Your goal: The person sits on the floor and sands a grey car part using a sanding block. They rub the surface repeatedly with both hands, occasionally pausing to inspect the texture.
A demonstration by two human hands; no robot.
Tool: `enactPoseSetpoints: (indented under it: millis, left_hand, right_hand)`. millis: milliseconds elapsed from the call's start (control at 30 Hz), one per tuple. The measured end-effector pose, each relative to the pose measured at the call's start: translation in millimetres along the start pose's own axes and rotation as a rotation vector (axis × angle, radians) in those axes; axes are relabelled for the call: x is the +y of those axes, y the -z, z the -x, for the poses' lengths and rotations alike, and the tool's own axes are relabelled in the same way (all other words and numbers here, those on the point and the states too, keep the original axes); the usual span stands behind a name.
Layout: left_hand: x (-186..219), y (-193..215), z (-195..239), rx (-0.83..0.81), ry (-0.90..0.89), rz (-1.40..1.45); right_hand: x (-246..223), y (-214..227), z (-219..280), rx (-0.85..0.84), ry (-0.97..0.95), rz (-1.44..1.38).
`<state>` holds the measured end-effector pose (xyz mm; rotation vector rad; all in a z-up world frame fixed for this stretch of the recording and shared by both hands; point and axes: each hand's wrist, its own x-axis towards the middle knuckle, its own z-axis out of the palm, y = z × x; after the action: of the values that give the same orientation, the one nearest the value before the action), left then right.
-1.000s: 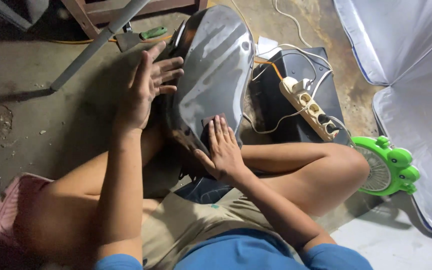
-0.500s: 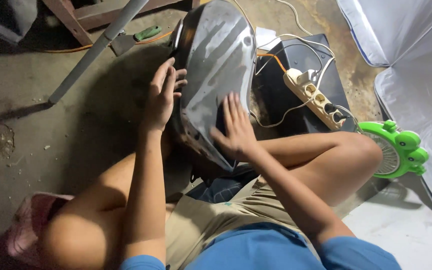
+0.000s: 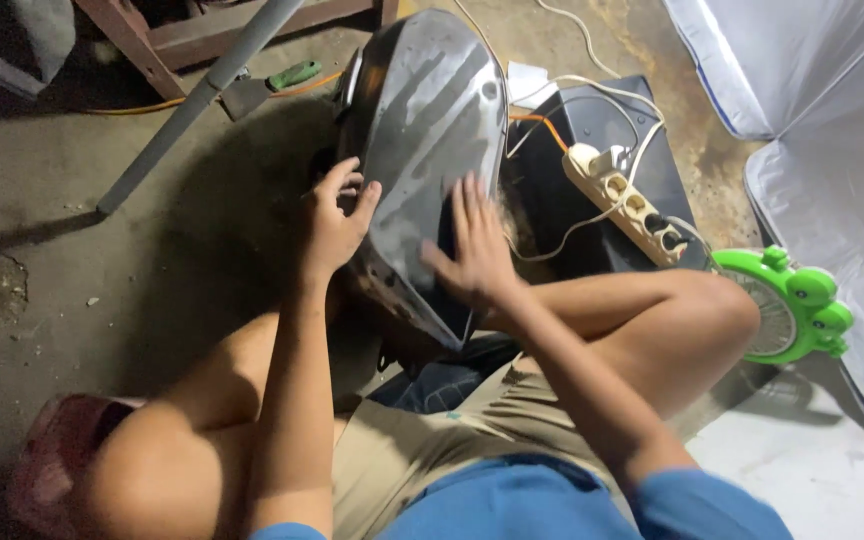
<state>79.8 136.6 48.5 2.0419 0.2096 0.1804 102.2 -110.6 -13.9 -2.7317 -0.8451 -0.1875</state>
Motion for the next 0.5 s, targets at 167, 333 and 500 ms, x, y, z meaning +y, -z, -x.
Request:
enactPoseSetpoints:
  millis: [167,333,500]
  left_hand:
    - [-6.6,-0.7,-5.0,0.014,-0.025,-0.088]
    - [3.5,-0.1,-2.2,0.036,-0.073,-0.041]
    - [7.3,3.3,3.2,-0.007,-0.062,-0.091]
  right_hand:
    - [-40.2,46.7,56.9,-0.195,0.011,-0.081]
    - [22.8,-13.0,-31.7,0.009,0.045,0.031]
    - [16.1,16.4,-61.9,-0.253,-0.209,-0.175]
